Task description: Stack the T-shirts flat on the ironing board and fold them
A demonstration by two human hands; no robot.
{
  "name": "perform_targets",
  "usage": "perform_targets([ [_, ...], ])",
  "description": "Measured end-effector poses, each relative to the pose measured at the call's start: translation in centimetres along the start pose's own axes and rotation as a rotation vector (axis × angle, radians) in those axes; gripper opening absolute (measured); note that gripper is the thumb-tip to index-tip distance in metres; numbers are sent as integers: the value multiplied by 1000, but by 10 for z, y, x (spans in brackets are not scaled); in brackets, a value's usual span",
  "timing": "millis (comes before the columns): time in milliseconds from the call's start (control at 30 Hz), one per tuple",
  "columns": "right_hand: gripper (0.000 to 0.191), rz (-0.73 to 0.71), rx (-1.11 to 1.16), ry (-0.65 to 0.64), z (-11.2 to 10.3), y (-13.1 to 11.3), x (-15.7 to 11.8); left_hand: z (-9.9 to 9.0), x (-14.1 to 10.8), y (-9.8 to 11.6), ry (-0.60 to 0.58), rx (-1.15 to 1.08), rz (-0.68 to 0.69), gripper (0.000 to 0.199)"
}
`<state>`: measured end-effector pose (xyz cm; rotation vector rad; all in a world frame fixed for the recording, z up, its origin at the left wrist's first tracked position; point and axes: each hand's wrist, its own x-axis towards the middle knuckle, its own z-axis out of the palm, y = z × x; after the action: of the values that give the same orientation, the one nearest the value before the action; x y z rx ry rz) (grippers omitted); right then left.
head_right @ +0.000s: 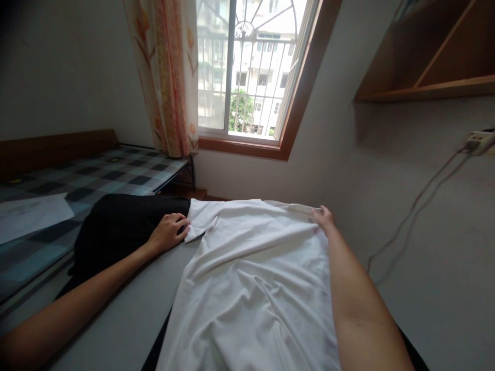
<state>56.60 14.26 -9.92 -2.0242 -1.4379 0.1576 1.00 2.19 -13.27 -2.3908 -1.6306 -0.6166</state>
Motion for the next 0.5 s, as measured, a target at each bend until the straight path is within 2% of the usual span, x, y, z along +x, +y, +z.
perform_targets([
  [133, 41, 109, -347, -55, -5, 29, -13, 0, 0, 0, -6, -2, 3, 33],
  [267, 50, 180, -486, -154, -9, 33, -32, 3, 2, -1, -25, 33, -37, 42],
  [367, 55, 21, -573, -103, 1, 15, -57, 5, 4, -3, -31, 43, -94, 45],
  [433, 58, -94, -550, -147, 12, -1, -81, 6, 6, -3, -45, 18, -130, 44],
  [500, 59, -143, -524, -207, 24, -13, -105, 7, 8, -3, -68, -27, -171, 41],
])
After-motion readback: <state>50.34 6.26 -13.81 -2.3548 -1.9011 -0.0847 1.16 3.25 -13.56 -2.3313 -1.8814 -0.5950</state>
